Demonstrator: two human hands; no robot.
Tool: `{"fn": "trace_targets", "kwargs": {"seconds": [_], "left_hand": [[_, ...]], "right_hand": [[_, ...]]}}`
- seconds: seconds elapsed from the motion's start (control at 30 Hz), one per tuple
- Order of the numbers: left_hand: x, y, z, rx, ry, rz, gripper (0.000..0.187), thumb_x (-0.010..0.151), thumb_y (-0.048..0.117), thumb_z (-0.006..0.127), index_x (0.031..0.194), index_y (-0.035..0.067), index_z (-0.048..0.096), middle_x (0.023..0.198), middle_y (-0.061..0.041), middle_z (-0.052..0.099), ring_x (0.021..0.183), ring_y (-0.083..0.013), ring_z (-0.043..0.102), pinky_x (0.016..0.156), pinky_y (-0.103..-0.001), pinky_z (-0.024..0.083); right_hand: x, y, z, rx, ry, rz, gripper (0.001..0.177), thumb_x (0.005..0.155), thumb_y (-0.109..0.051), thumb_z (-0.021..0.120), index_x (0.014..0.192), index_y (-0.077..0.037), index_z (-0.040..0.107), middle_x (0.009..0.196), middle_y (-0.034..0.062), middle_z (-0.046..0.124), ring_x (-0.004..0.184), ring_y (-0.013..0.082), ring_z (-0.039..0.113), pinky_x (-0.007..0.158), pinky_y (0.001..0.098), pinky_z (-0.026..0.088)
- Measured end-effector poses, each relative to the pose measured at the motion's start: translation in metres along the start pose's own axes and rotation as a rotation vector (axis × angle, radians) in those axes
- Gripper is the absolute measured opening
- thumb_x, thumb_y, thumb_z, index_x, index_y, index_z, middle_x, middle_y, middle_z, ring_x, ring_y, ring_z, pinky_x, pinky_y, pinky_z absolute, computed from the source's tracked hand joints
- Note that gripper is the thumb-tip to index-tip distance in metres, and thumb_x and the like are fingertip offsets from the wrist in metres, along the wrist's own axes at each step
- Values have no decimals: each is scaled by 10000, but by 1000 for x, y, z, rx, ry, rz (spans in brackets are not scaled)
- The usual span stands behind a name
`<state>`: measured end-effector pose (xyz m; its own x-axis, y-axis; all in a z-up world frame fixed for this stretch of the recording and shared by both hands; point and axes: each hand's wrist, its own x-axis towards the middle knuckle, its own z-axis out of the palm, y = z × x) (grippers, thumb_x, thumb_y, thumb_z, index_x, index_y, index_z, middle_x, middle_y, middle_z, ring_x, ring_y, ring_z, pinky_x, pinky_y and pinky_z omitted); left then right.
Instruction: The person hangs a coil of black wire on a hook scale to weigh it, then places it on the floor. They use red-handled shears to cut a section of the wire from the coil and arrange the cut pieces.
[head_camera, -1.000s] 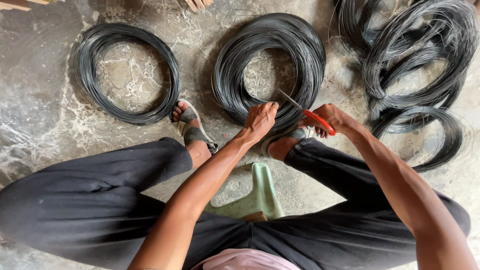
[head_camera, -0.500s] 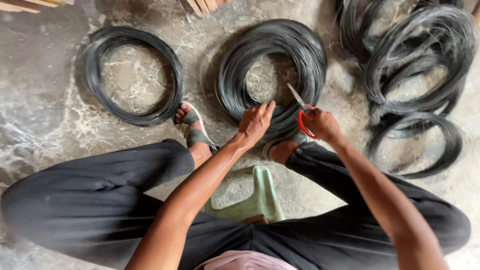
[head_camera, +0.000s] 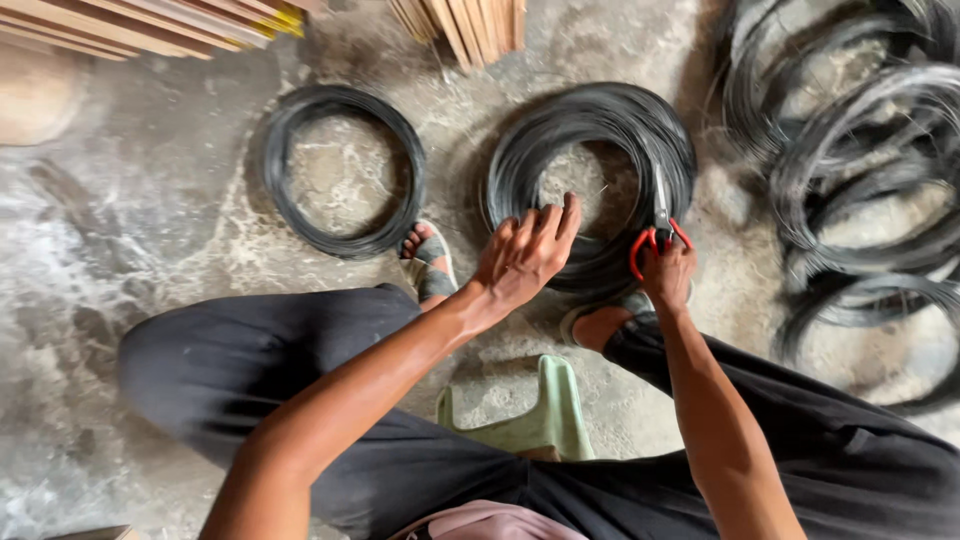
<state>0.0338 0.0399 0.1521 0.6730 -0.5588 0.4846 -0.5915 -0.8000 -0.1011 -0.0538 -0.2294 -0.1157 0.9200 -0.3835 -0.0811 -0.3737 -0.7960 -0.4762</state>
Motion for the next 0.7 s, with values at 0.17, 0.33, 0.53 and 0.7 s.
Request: {"fn": "trace_targets", "kwargs": {"seconds": [0.17,0.33,0.53,0.7], "left_hand": [[17,-26,-38,-225,79,-108,272,794,56,545,1064,41,575,678,-4,467,500,-164,533,382,-250,439],[48,-44,-104,-672,132,-477,176,909,117,494,1049,132,599,743,-47,635,686,-238,661,580,-319,527],[51,-97,-136,-923,343,-652,161,960,166,381,976,102,528,770,-29,597,512,-95,517,474,-208,444],[23,-180,-110,-799,653,-845,150,929,152,371,869,80,488,658,-54,544,427,-117,569,276,-188,407]], "right_hand": [[13,-74,-35,-69,-115,317,164,821,-243,537,889,-103,588,835,200,593,909,438,582,628,536,459],[-24,-296,-105,683,-407,-625,917,461,-36,783,1288,62,397,1343,291,365,1271,420,297,1097,440,192],[-85,-379,-120,915,-416,-602,169,839,-115,454,689,-50,500,665,15,540,669,117,488,577,305,387],[-111,-343,-113,607,-147,-673,283,965,-149,389,701,-61,343,574,72,355,475,183,304,458,365,262]]}}
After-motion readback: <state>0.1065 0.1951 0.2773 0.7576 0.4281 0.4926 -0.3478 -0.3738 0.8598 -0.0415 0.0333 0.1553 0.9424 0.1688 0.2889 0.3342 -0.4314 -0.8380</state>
